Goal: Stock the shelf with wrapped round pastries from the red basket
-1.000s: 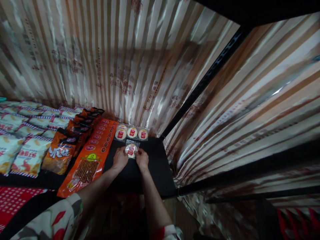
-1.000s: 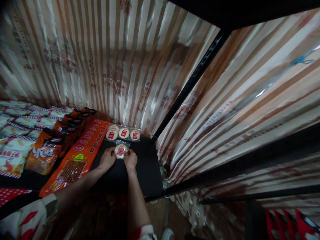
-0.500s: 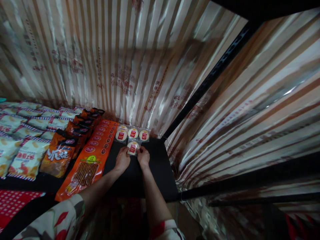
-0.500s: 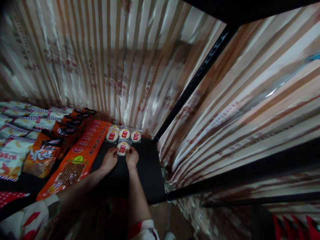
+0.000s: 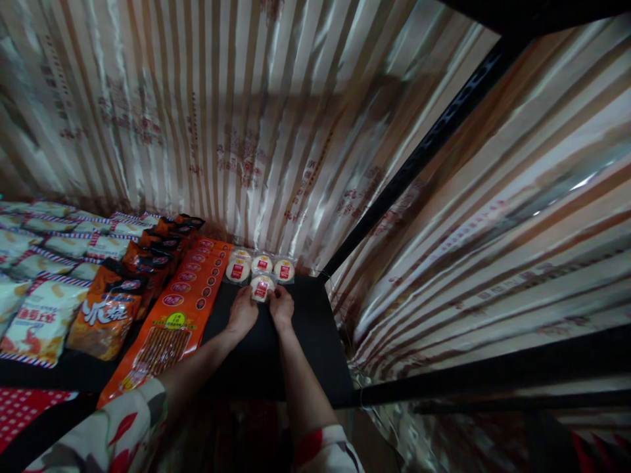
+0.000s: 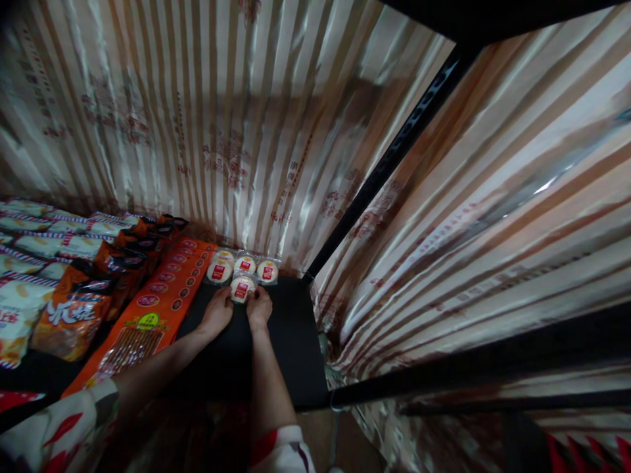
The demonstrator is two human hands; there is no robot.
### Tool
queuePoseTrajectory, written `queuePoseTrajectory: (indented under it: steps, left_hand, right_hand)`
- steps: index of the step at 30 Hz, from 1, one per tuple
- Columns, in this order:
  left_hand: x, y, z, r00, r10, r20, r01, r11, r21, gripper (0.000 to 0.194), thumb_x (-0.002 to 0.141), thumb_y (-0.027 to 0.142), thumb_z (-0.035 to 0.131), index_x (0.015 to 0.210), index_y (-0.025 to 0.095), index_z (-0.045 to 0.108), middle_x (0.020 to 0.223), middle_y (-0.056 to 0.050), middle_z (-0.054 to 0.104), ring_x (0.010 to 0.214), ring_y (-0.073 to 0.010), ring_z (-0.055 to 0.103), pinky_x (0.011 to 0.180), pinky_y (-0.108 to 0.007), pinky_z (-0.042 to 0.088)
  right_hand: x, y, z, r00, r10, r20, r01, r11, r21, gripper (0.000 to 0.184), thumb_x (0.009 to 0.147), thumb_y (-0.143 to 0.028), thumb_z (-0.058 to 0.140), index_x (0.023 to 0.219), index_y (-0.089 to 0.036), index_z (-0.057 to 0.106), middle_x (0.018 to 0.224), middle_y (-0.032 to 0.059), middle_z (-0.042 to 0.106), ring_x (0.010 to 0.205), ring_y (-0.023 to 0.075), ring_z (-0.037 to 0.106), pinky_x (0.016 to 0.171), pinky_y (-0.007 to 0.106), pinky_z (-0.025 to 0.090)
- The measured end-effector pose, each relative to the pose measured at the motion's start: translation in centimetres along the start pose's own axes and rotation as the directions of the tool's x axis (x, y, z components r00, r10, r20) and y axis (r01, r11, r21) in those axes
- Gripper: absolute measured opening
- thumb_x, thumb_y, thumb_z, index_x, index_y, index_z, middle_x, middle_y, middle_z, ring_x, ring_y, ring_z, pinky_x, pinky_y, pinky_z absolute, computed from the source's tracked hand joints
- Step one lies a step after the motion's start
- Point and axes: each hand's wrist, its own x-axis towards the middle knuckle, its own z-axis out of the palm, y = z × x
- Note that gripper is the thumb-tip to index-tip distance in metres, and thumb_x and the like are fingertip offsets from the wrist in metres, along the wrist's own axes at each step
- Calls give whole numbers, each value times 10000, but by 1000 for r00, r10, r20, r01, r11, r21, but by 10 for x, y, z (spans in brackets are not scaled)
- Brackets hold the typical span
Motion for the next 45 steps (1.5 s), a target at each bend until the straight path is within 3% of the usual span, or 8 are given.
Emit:
queuePoseTrajectory:
  steps: [15,37,41,45]
  left_hand:
    - [16,2,6,999,51,3,-51,999,15,473,735,-5,410,1174,129,526,1285,-107,502,1218,-171,430,1041,-309,325]
    - [20,12,-1,989,81,125,-99,984,146,470,757,36,421,1216,81,512,1288,-123,501,1221,-184,420,1044,-273,313]
    - [19,12,-2,987,86,133,-108,981,164,476,761,40,415,1225,96,502,1298,-108,493,1220,-175,418,1038,-263,316]
    - [18,13,-2,987,82,138,-106,979,174,478,767,41,402,1233,96,492,1305,-99,486,1222,-175,410,1033,-261,322]
  right_hand:
    - [21,-7,8,998,-32,-46,33,999,4,230,787,-245,497,952,-208,652,909,36,687,827,157,621,722,225,435]
    - [38,-10,18,999,-23,-40,23,1000,5,233,799,-245,503,981,-193,639,929,59,678,859,171,620,764,242,439]
    - [37,-3,28,986,-87,-139,99,991,87,271,786,-240,506,1020,-149,609,940,87,661,859,177,609,782,265,444]
    - [33,7,40,935,-190,-299,243,958,150,347,745,-208,529,1082,-128,550,995,114,613,902,196,568,818,323,441]
